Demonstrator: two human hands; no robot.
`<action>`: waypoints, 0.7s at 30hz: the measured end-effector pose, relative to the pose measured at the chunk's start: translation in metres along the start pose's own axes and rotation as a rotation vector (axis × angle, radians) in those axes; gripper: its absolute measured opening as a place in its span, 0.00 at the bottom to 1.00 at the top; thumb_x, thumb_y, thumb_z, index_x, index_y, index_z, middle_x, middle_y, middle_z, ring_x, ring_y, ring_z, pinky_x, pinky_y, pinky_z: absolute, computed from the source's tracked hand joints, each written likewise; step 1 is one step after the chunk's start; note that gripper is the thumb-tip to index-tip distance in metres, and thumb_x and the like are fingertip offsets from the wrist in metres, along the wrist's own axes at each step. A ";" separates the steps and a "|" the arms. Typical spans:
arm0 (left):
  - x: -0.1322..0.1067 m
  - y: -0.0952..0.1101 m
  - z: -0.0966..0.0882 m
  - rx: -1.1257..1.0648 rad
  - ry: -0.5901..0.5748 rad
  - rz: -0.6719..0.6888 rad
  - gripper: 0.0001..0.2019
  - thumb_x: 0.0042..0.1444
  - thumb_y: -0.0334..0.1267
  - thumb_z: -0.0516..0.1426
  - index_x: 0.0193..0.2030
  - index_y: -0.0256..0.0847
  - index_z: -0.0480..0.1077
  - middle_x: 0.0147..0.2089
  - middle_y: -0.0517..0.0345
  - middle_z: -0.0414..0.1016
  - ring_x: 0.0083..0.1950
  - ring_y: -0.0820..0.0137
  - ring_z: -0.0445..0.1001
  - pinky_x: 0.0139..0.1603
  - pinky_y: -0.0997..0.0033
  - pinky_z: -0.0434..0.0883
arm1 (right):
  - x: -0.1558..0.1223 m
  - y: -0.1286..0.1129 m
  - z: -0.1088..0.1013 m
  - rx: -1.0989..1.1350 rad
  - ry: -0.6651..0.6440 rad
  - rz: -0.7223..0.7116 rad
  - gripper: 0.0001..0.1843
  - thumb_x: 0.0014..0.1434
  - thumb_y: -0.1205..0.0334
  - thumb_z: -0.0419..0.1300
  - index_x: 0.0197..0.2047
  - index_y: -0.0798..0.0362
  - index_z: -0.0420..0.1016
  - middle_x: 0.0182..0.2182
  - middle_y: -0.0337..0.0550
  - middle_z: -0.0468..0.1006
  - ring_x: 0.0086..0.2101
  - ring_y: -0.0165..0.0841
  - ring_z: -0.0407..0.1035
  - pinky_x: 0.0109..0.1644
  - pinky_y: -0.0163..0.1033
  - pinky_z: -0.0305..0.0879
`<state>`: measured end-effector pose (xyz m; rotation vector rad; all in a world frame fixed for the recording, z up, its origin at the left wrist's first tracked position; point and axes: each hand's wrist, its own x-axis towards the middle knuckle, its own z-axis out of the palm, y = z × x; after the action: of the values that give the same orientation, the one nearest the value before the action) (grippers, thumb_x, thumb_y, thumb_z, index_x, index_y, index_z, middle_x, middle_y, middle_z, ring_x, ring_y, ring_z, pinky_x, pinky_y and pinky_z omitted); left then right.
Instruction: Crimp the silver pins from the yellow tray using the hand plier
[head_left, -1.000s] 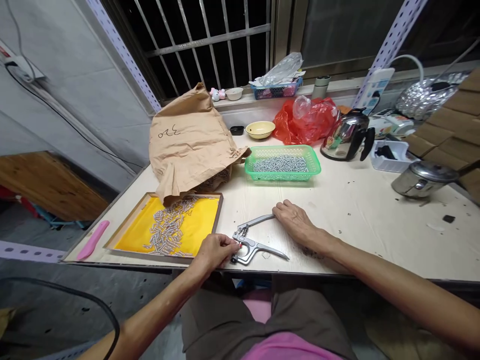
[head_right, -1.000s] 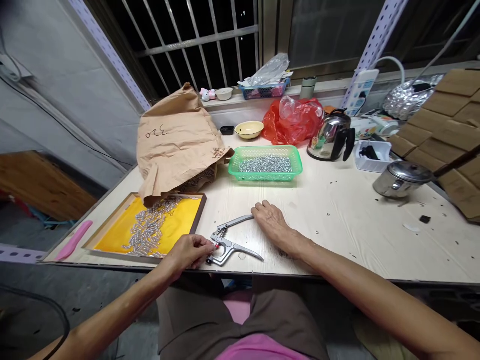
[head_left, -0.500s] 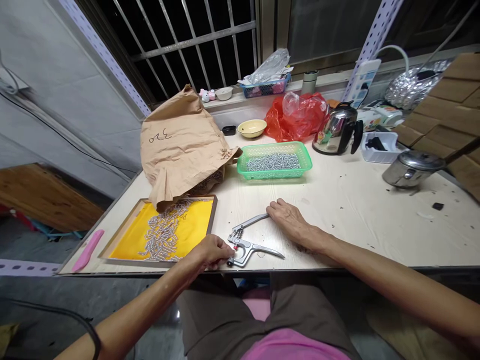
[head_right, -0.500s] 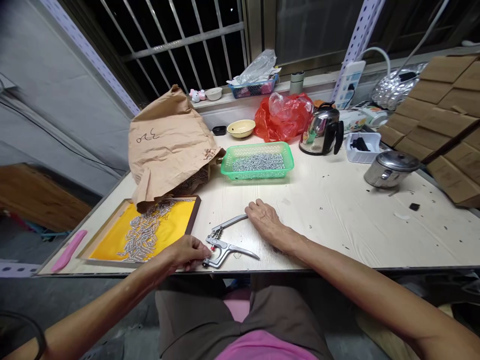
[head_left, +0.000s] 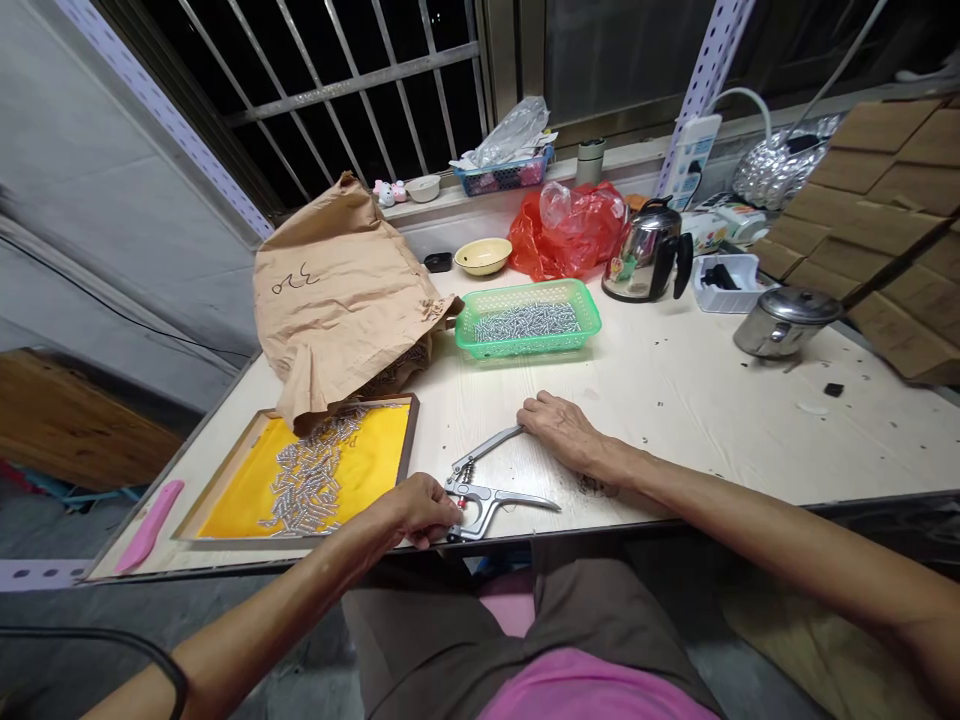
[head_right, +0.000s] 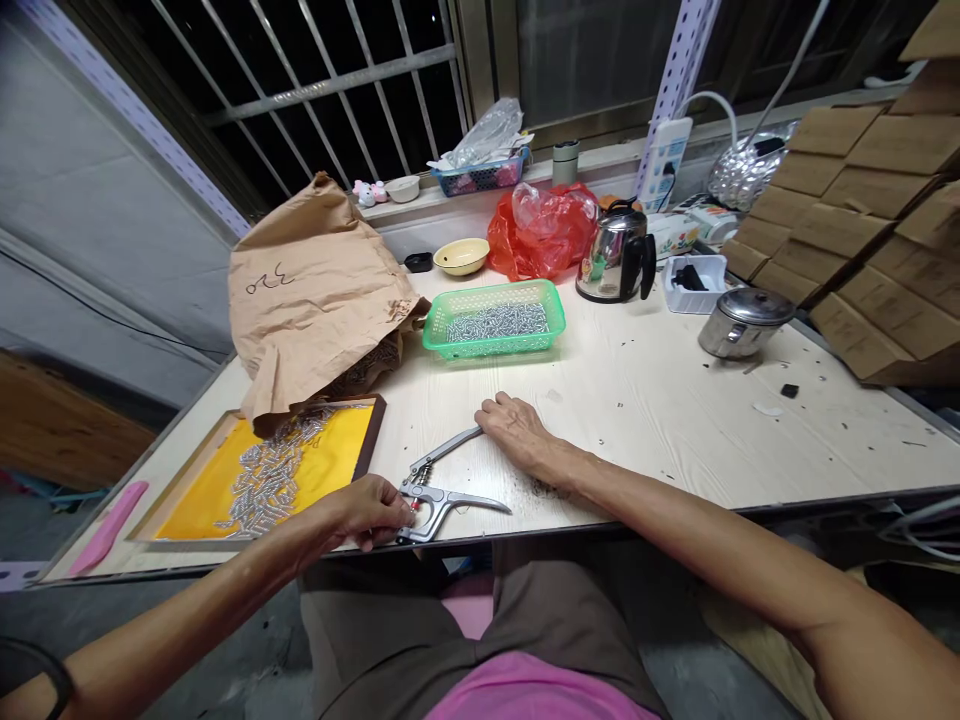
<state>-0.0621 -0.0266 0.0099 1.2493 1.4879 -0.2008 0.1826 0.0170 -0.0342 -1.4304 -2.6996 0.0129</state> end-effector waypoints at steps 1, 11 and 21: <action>0.000 0.001 0.000 0.000 -0.002 -0.002 0.21 0.33 0.52 0.63 0.13 0.39 0.58 0.11 0.67 0.58 0.13 0.81 0.54 0.16 0.78 0.53 | 0.001 0.000 0.000 0.004 0.007 0.005 0.11 0.65 0.70 0.47 0.37 0.53 0.69 0.37 0.45 0.72 0.39 0.36 0.60 0.37 0.38 0.54; -0.003 0.000 0.006 -0.105 0.059 -0.048 0.22 0.28 0.54 0.65 0.21 0.36 0.67 0.12 0.70 0.58 0.16 0.81 0.54 0.19 0.76 0.62 | -0.020 -0.012 -0.015 0.183 -0.014 -0.034 0.33 0.53 0.38 0.58 0.50 0.57 0.67 0.46 0.53 0.69 0.46 0.43 0.60 0.48 0.45 0.58; -0.006 0.002 0.008 -0.129 0.083 -0.053 0.25 0.25 0.57 0.66 0.21 0.36 0.66 0.12 0.70 0.57 0.16 0.81 0.54 0.18 0.76 0.62 | -0.038 -0.026 -0.024 0.201 -0.042 -0.004 0.43 0.48 0.37 0.60 0.57 0.60 0.61 0.48 0.57 0.68 0.48 0.48 0.60 0.56 0.56 0.49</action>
<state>-0.0570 -0.0345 0.0132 1.1279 1.5814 -0.0872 0.1842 -0.0304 -0.0117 -1.3808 -2.6442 0.3081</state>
